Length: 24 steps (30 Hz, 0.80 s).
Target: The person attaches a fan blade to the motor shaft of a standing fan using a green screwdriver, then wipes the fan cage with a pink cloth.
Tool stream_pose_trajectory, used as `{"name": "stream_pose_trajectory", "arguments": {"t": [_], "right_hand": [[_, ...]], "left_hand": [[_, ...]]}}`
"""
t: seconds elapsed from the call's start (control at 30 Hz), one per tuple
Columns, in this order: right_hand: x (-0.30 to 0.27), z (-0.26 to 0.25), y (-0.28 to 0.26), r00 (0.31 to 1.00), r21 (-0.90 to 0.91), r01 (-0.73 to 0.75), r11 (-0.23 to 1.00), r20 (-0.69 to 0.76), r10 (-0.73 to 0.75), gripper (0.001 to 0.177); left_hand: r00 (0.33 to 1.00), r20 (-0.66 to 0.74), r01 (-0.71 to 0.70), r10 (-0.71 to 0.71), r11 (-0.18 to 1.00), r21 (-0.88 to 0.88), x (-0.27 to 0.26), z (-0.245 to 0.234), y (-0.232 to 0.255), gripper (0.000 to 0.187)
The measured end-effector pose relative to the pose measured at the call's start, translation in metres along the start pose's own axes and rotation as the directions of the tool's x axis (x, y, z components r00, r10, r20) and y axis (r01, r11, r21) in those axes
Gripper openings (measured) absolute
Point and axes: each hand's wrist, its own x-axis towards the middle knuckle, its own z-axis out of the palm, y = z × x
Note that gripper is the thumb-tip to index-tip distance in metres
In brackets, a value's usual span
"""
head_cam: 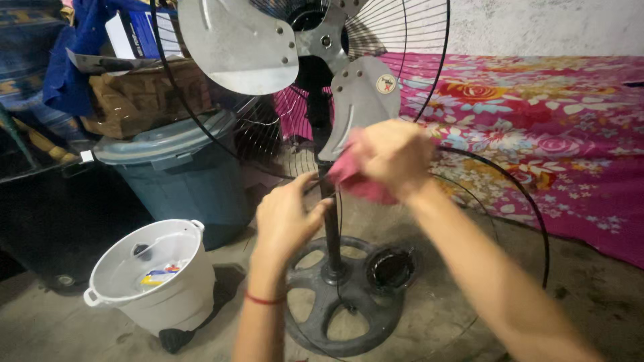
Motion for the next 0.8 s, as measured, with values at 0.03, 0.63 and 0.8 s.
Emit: {"name": "stream_pose_trajectory", "arguments": {"t": [0.03, 0.63, 0.8], "right_hand": [[-0.001, 0.004, -0.012, 0.997, 0.007, 0.072, 0.997, -0.006, -0.072, 0.027], [-0.069, -0.005, 0.083, 0.899, -0.061, -0.417, 0.907, -0.175, 0.401, 0.02], [-0.008, 0.031, -0.043, 0.998, 0.153, 0.025, 0.988, -0.063, -0.016, 0.02]], "left_hand": [[1.0, -0.008, -0.028, 0.028, 1.0, 0.006, -0.001, 0.005, 0.001, 0.028], [0.99, -0.135, 0.025, -0.027, 1.0, -0.018, 0.002, -0.001, 0.009, 0.036], [0.969, -0.228, -0.115, 0.098, 0.992, -0.06, -0.005, 0.019, 0.015, 0.016]]}}
